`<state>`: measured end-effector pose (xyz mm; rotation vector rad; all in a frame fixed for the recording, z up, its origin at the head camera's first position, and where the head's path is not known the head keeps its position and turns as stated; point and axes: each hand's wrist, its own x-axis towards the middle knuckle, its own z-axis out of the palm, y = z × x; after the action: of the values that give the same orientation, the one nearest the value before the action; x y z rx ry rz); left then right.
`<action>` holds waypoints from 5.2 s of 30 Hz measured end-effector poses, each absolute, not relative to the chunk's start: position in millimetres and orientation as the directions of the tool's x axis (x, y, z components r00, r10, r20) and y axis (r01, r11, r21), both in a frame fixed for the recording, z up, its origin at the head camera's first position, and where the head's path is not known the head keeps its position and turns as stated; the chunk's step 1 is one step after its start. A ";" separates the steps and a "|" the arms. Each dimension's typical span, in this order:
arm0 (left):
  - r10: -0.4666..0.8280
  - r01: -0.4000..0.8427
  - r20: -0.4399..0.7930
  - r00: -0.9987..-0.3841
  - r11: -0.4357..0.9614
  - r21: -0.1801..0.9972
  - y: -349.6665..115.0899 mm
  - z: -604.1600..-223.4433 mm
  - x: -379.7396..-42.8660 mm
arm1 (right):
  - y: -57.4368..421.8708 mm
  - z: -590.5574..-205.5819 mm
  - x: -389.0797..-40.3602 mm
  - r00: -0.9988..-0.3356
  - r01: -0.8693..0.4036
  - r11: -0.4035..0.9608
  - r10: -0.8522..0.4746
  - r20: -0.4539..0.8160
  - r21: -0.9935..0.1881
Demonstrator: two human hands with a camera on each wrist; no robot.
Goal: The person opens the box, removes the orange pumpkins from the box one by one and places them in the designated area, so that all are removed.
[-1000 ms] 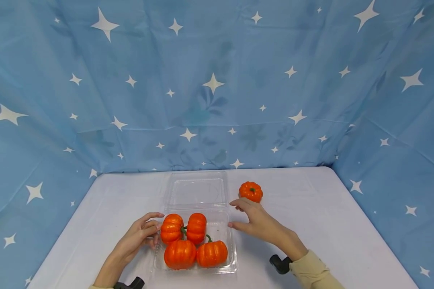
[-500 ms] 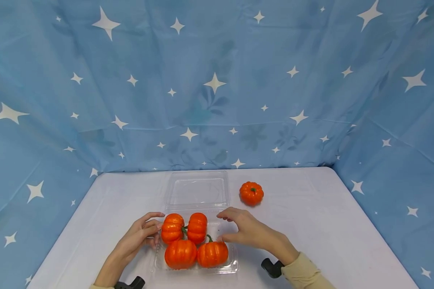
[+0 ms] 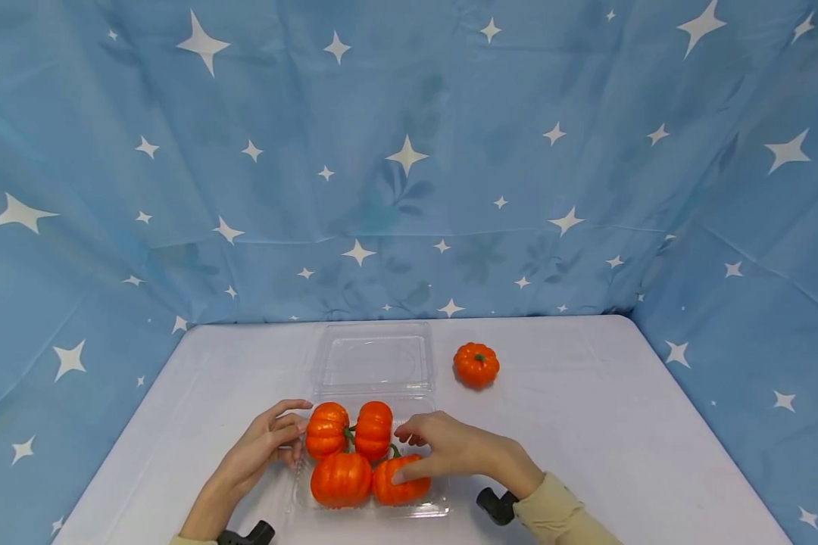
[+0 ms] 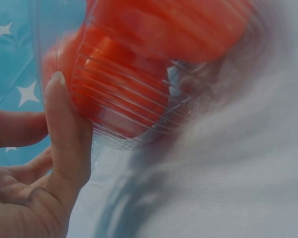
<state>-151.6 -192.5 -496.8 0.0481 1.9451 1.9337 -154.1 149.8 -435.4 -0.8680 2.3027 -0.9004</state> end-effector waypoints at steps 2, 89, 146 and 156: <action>0.298 -0.247 -0.249 -0.921 0.045 0.968 -192.0 -496.5 -151.7 | 147.9 -435.5 -154.2 -0.650 -0.364 0.582 -0.718 -0.249 -0.727; 0.273 -0.295 -0.295 -0.916 0.039 0.955 -192.4 -490.1 -147.9 | 205.1 -417.0 -116.1 -0.849 -0.432 0.633 -0.525 0.054 -0.643; 0.275 -0.298 -0.299 -0.914 0.047 0.954 -188.2 -491.5 -149.5 | 303.4 -485.2 -188.9 -0.993 -0.120 0.820 -0.106 0.058 -0.560; 0.271 -0.291 -0.294 -0.916 0.054 0.955 -188.1 -491.6 -149.5 | 302.3 -487.6 -191.8 -0.993 -0.112 0.821 -0.113 0.033 -0.560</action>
<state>-149.5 -188.1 -491.6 -0.0198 1.9429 1.9180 -191.8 302.3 -487.6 -0.1848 2.9967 -0.9210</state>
